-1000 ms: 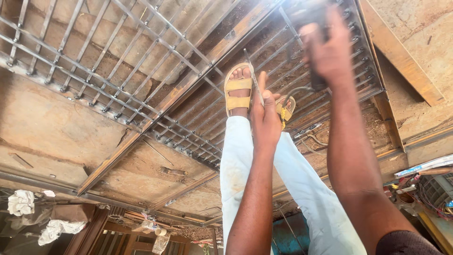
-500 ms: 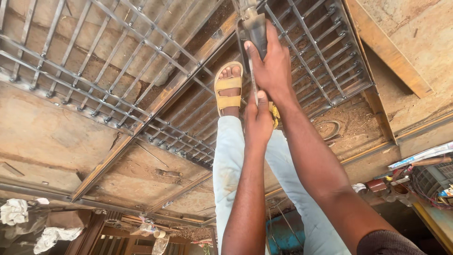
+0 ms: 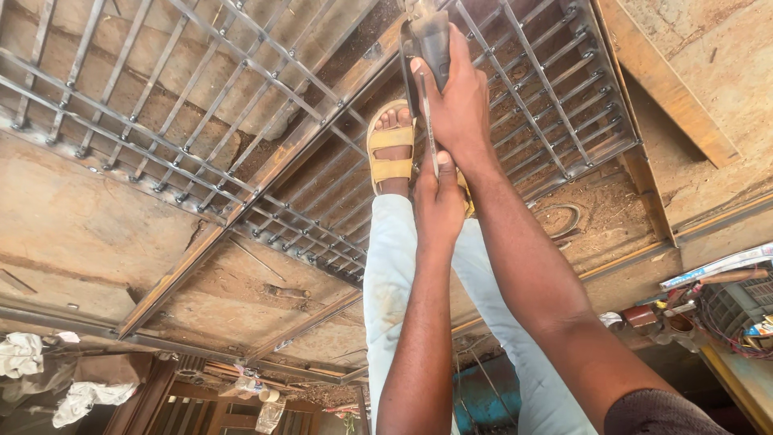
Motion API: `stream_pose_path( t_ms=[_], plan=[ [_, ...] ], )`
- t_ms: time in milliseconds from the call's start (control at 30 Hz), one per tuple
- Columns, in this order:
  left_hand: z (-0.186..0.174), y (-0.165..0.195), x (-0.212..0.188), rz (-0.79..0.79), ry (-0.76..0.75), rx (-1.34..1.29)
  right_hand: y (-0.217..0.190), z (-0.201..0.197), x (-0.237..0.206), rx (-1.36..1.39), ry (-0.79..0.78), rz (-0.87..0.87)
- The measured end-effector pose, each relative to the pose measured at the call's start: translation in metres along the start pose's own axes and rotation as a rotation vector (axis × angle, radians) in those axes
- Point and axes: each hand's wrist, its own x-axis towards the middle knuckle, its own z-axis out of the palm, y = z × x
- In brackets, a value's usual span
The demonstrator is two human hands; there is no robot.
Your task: The person sits on the ground welding a metal window grille laid on the floor, striking an arc with a welding electrode holder and rod, producing sparks and smoke along the frame joints. They pause to reposition the rod in the holder and shift their position to reach different joints, continuing to weld.
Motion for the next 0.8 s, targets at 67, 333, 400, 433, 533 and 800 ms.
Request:
stream_pose_path(
  t_ms=[67, 333, 400, 433, 533, 800],
  plan=[
    [-0.001, 0.003, -0.001, -0.067, -0.003, -0.014, -0.003, 0.002, 0.000, 0.013, 0.007, -0.009],
    [-0.009, 0.006, -0.001, -0.010, -0.035, -0.242, -0.022, 0.008, 0.006, -0.076, 0.031, 0.062],
    [-0.010, 0.003, 0.000, 0.001, -0.027, -0.246, -0.026, 0.010, 0.006, -0.046, 0.031, 0.069],
    [-0.010, 0.002, 0.000, 0.021, -0.018, -0.244, -0.027, 0.010, 0.006, -0.032, 0.029, 0.071],
    [-0.010, 0.000, 0.001, 0.040, 0.001, -0.238, -0.027, 0.012, 0.006, -0.024, 0.041, 0.045],
    [-0.017, 0.013, 0.000, -0.164, -0.025, -0.103, -0.025, 0.016, 0.010, -0.039, 0.054, -0.006]
  ],
)
